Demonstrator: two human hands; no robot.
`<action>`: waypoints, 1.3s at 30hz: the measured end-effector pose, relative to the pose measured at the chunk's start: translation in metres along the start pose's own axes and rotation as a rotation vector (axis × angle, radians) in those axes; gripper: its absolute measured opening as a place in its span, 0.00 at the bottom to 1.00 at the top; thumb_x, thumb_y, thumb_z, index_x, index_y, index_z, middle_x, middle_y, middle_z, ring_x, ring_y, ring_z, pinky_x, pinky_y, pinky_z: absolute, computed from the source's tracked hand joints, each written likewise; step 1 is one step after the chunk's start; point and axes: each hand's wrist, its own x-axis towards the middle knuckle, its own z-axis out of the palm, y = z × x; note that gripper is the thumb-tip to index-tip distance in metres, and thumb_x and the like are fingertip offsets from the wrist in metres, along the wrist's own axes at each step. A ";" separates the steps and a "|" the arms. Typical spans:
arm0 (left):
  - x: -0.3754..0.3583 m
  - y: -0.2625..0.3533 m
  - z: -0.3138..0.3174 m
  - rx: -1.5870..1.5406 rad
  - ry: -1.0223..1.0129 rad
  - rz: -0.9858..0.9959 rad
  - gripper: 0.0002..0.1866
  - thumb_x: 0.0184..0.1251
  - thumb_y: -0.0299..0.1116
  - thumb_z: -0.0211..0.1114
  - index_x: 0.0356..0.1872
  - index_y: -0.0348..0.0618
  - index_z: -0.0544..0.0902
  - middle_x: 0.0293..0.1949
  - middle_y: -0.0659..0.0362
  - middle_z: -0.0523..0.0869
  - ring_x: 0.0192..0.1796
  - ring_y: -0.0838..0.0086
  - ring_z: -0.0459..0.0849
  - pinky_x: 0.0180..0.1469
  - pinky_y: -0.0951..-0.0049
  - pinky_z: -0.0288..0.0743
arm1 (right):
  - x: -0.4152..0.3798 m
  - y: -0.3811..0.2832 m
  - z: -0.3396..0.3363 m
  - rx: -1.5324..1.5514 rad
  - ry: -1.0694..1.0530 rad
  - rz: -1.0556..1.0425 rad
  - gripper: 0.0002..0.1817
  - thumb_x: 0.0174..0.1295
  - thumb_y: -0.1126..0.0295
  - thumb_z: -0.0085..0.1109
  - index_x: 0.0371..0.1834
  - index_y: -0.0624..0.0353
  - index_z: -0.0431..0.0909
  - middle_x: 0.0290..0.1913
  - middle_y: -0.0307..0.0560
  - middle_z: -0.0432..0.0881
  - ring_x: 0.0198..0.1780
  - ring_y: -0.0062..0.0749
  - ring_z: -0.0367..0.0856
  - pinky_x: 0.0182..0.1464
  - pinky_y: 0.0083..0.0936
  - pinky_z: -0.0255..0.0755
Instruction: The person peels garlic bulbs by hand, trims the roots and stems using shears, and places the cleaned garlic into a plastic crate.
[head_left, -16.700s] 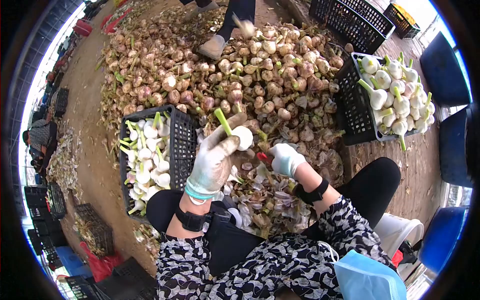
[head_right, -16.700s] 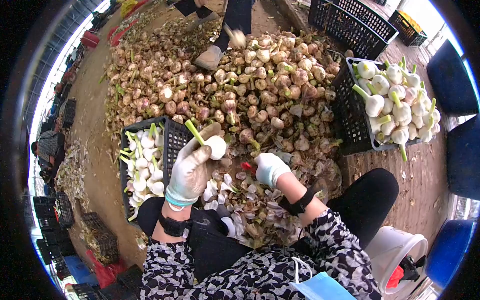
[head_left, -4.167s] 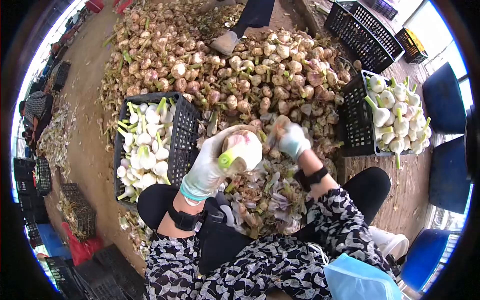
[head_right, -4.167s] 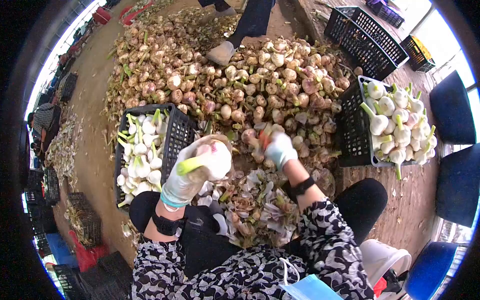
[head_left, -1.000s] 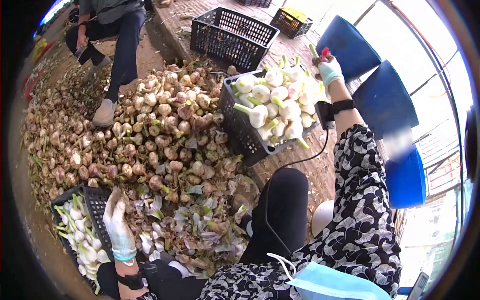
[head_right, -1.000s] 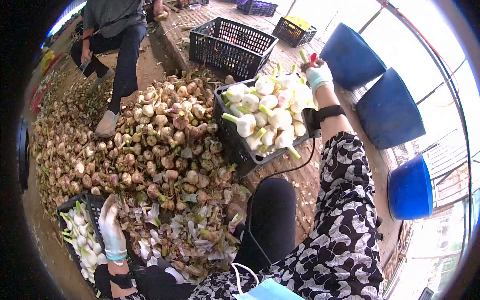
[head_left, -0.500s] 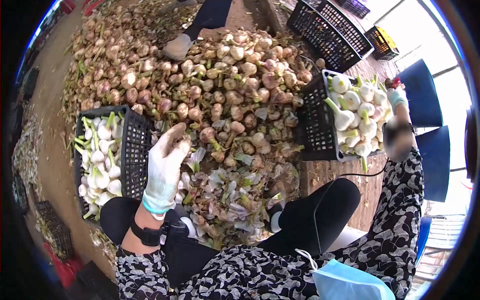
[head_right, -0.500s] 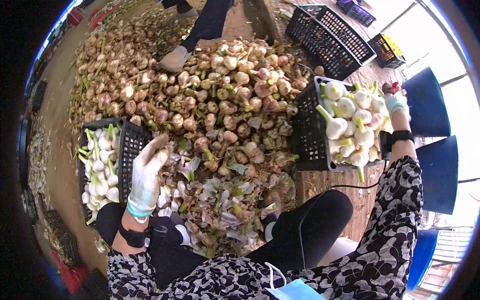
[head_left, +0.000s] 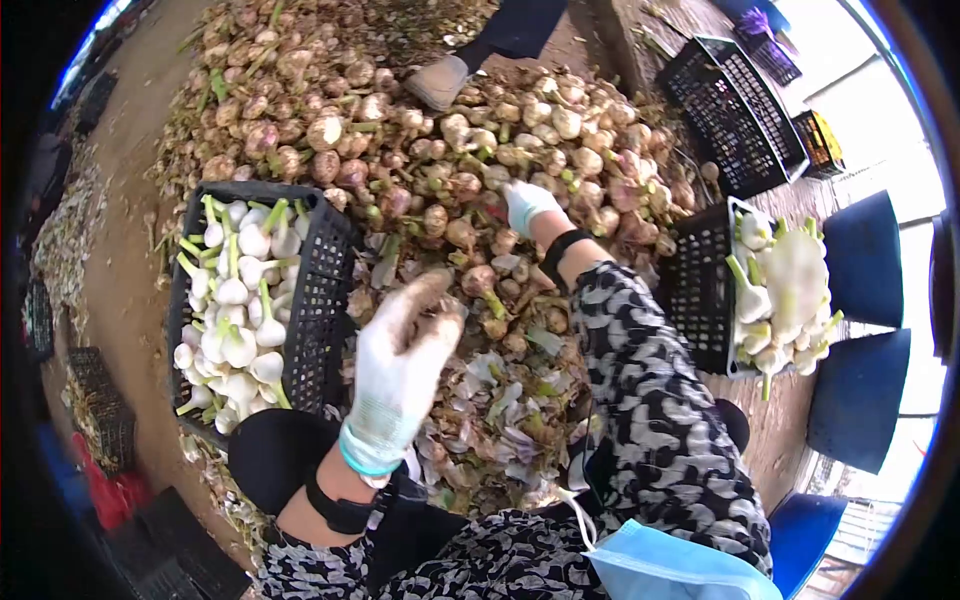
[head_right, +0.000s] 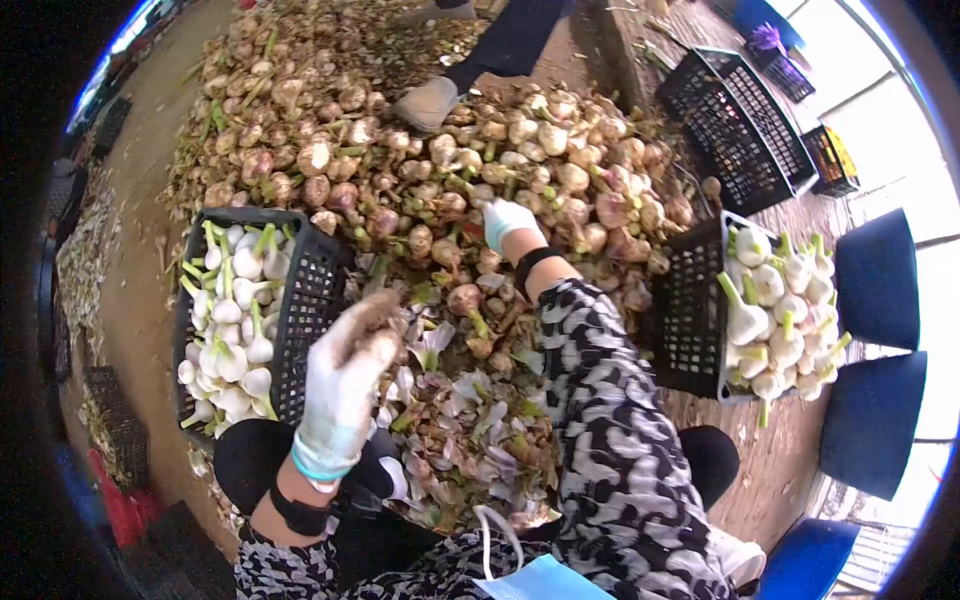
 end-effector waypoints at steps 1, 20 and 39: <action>-0.001 0.002 -0.002 -0.004 -0.008 0.028 0.18 0.63 0.22 0.59 0.54 0.30 0.75 0.47 0.57 0.79 0.46 0.79 0.77 0.49 0.81 0.72 | 0.000 -0.010 0.007 -0.063 -0.050 0.015 0.20 0.62 0.69 0.49 0.57 0.60 0.72 0.62 0.56 0.70 0.60 0.47 0.73 0.55 0.38 0.73; -0.004 -0.023 -0.014 -0.519 -0.096 -0.235 0.19 0.69 0.39 0.54 0.53 0.35 0.74 0.45 0.54 0.81 0.45 0.68 0.80 0.51 0.68 0.74 | -0.182 -0.074 0.024 1.786 0.257 -0.303 0.26 0.67 0.60 0.49 0.66 0.57 0.59 0.50 0.45 0.76 0.52 0.29 0.74 0.61 0.30 0.66; -0.020 -0.005 0.001 0.405 0.029 0.747 0.40 0.35 0.28 0.81 0.55 0.31 0.73 0.52 0.52 0.76 0.55 0.66 0.77 0.58 0.70 0.71 | -0.246 -0.103 -0.076 1.570 0.507 -0.182 0.15 0.60 0.72 0.62 0.48 0.65 0.76 0.42 0.41 0.82 0.41 0.17 0.77 0.44 0.19 0.72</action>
